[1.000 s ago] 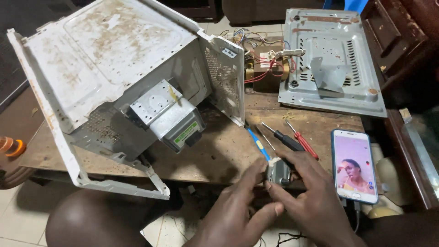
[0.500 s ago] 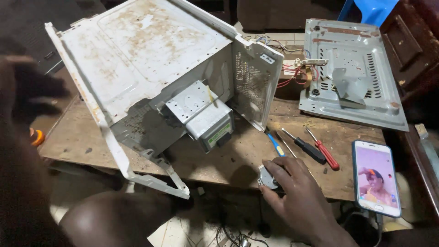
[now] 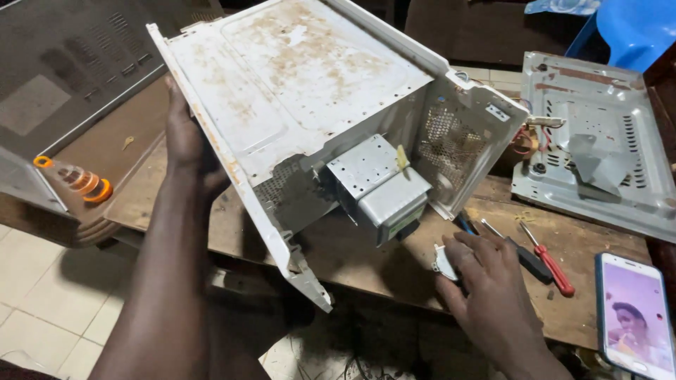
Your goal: Dismantling and inspecting a microwave turntable motor using a screwdriver for prying and manipulation.
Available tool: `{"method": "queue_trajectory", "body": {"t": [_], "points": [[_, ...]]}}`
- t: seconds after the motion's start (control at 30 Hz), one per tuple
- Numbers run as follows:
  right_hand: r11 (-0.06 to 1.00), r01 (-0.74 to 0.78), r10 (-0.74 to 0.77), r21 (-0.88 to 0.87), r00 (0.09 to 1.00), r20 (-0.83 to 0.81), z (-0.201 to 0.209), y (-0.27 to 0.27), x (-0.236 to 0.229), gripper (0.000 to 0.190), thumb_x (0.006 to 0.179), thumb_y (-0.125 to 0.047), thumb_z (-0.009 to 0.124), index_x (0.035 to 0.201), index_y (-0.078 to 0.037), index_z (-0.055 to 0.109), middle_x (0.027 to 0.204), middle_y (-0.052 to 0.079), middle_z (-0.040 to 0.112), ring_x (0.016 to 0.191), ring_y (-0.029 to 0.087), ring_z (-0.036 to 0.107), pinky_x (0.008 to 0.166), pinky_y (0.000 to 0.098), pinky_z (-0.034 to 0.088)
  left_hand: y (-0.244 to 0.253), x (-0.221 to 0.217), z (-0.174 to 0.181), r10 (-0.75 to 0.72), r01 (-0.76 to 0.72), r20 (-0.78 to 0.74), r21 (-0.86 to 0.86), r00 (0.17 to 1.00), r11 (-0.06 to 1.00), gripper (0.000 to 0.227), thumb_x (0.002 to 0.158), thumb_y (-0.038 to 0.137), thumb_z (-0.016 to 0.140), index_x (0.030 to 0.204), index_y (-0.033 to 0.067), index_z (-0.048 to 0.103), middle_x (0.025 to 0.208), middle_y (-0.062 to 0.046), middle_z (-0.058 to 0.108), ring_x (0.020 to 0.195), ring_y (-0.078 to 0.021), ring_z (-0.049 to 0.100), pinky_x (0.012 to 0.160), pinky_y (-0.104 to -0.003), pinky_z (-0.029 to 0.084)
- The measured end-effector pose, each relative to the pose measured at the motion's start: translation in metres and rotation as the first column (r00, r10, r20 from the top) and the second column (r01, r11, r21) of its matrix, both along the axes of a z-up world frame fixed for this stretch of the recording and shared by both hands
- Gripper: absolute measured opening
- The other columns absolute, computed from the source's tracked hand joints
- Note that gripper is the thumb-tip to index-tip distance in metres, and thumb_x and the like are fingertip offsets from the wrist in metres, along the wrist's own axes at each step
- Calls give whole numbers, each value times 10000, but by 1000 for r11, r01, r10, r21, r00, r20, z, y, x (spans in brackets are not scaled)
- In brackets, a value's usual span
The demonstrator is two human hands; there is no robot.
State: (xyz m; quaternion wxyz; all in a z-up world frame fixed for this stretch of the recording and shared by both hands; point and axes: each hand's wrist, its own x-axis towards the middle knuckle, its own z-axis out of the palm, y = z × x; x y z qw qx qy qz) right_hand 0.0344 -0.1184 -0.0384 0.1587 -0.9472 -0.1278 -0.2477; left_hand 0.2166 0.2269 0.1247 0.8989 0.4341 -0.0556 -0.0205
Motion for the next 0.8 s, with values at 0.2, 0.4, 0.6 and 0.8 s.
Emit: {"method": "queue_trajectory", "body": {"t": [0.2,0.4,0.6,0.8], "points": [[692,218,98,689,916,-389,124,70,-4,1045,666,-193,832,1585,-129,338,1531,101,537,1323,253,598,1090,410,498,-21,-15,18,60,-59,-3,-221,998,973,897,748,578,490,1475,52,505,1507,-248,558,1365,-445,559,1102,-583,481],[703,39,134,711,973,-187,151,106,16,1011,690,-270,821,1543,-58,322,1591,222,399,1481,340,382,1185,462,336,-27,-12,6,87,-74,1,-519,996,852,684,811,405,616,1399,58,569,1439,-200,588,1339,-414,545,1138,-569,428],[792,155,-78,591,985,-154,141,126,19,914,719,-288,861,1484,-37,429,1444,191,505,1323,301,487,1103,422,377,-31,-31,14,179,-183,-52,-461,982,869,715,742,326,628,1383,20,545,1354,-214,614,1258,-395,578,1079,-539,471],[663,-125,68,738,992,107,101,104,33,899,758,111,740,1527,78,276,1427,422,492,1280,414,530,1060,526,471,-46,-31,-10,68,-85,-53,-528,996,845,226,780,318,722,938,177,644,884,-18,642,896,-245,642,795,-375,517]]}}
